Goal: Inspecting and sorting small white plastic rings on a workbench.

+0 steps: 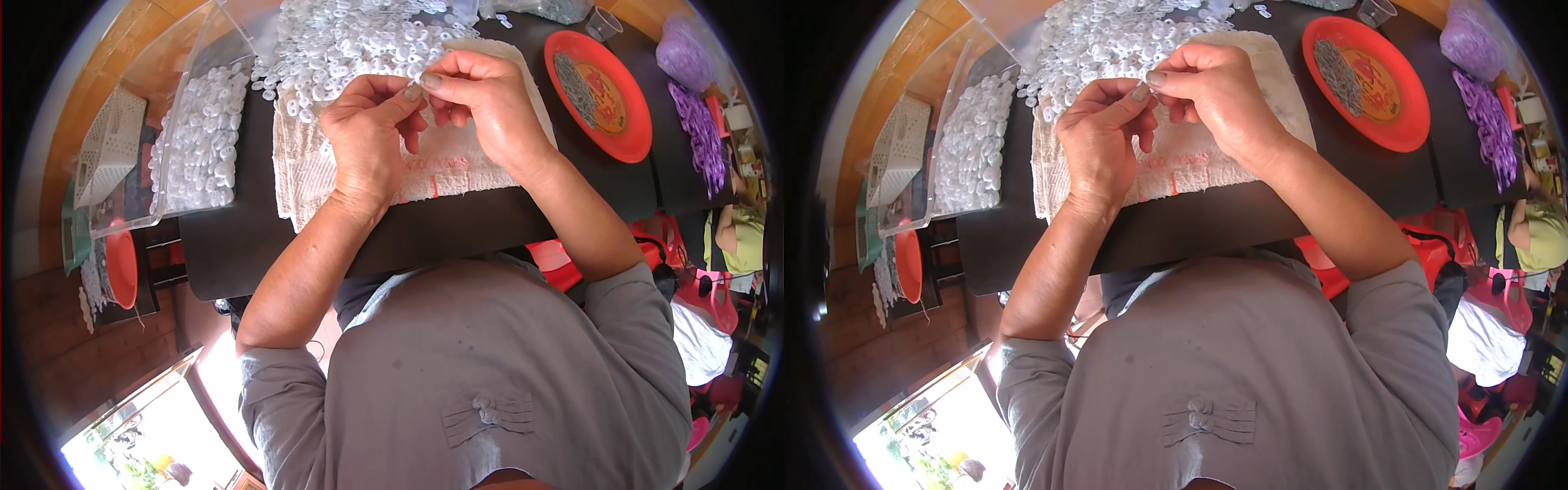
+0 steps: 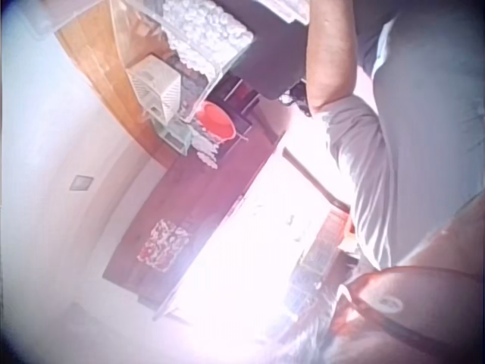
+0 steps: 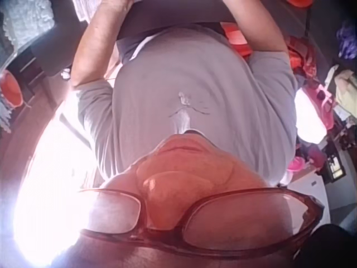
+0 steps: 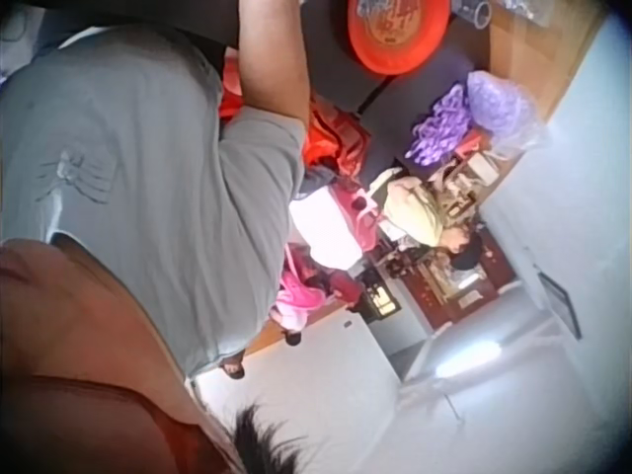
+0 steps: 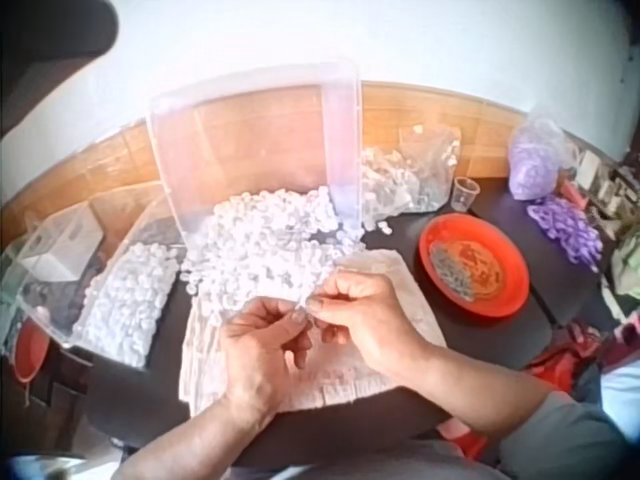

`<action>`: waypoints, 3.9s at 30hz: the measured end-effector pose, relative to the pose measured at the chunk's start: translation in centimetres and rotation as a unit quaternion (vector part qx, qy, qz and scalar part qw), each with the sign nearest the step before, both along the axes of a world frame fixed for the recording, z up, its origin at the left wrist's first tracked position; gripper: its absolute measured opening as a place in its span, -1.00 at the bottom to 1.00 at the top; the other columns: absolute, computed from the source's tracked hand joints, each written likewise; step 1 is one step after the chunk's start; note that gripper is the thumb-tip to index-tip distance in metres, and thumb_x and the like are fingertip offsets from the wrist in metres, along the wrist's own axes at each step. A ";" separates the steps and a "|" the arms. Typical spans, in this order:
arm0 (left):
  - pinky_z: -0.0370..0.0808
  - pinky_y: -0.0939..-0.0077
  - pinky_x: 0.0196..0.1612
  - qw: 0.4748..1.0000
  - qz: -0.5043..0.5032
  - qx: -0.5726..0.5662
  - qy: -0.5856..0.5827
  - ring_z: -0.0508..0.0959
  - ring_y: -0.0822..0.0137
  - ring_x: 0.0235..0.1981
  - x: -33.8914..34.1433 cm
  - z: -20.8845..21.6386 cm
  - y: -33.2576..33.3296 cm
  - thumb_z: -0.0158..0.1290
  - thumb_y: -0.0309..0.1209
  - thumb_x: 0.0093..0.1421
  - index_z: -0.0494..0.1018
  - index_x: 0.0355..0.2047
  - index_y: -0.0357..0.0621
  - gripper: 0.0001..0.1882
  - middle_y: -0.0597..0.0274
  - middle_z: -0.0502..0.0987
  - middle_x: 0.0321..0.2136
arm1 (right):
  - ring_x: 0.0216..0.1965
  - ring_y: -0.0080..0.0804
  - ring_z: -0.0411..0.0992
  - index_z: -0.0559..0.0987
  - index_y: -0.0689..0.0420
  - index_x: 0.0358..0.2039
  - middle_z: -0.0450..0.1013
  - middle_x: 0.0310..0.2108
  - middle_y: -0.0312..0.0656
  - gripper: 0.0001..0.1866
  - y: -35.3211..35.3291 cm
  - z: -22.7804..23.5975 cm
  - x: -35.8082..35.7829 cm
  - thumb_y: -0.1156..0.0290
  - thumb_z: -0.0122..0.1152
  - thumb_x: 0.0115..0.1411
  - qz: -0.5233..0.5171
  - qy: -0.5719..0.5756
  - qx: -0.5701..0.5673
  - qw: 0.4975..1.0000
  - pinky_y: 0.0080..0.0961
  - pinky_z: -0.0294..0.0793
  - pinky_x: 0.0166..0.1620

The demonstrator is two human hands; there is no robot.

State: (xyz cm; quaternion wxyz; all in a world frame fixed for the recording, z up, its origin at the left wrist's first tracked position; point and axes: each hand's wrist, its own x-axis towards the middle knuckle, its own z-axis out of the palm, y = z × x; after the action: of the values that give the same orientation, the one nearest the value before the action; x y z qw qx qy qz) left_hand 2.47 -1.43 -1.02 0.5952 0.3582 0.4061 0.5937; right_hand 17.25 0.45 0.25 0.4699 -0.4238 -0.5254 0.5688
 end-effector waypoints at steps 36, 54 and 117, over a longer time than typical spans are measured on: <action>0.37 0.56 -0.63 0.996 0.086 0.014 0.025 0.50 0.34 -0.63 -2.4 0.8 2.0 -0.01 -0.67 0.08 0.47 -0.34 -0.44 -0.87 -0.02 0.56 -0.49 | -0.49 -0.35 0.48 0.52 0.20 -0.40 0.45 -0.52 -0.21 -0.92 -0.2 -3.2 -0.5 0.47 0.17 0.11 0.004 -0.466 0.352 0.812 -0.39 0.38 -0.46; 0.35 0.55 -0.62 0.996 0.084 -0.011 -0.014 0.47 0.33 -0.63 -2.1 1.3 1.3 0.00 -0.64 0.06 0.47 -0.34 -0.36 -0.87 0.06 0.53 -0.52 | -0.37 -0.04 0.48 0.53 0.15 -0.38 0.49 -0.46 -0.12 -0.78 -0.4 -2.3 -1.5 0.61 0.11 -0.12 0.074 -0.591 0.395 0.699 -0.17 0.44 -0.34; 0.47 0.52 -0.39 0.806 -0.007 0.289 0.517 0.54 0.38 -0.48 -3.9 3.6 -1.3 0.20 -0.57 0.05 0.54 -0.39 -0.22 -0.90 0.20 0.56 -0.47 | -0.69 -0.59 0.29 0.47 0.24 -0.63 0.31 -0.73 -0.30 -0.72 0.2 4.1 3.4 0.45 0.17 0.22 0.021 0.019 0.103 0.994 -0.63 0.22 -0.58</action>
State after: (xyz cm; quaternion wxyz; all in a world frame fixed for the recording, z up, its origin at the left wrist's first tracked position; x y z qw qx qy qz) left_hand -1.40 -2.72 2.61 0.1700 0.7702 0.4613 0.4062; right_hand 20.65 0.64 4.38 0.5092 -0.3507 -0.5809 0.5294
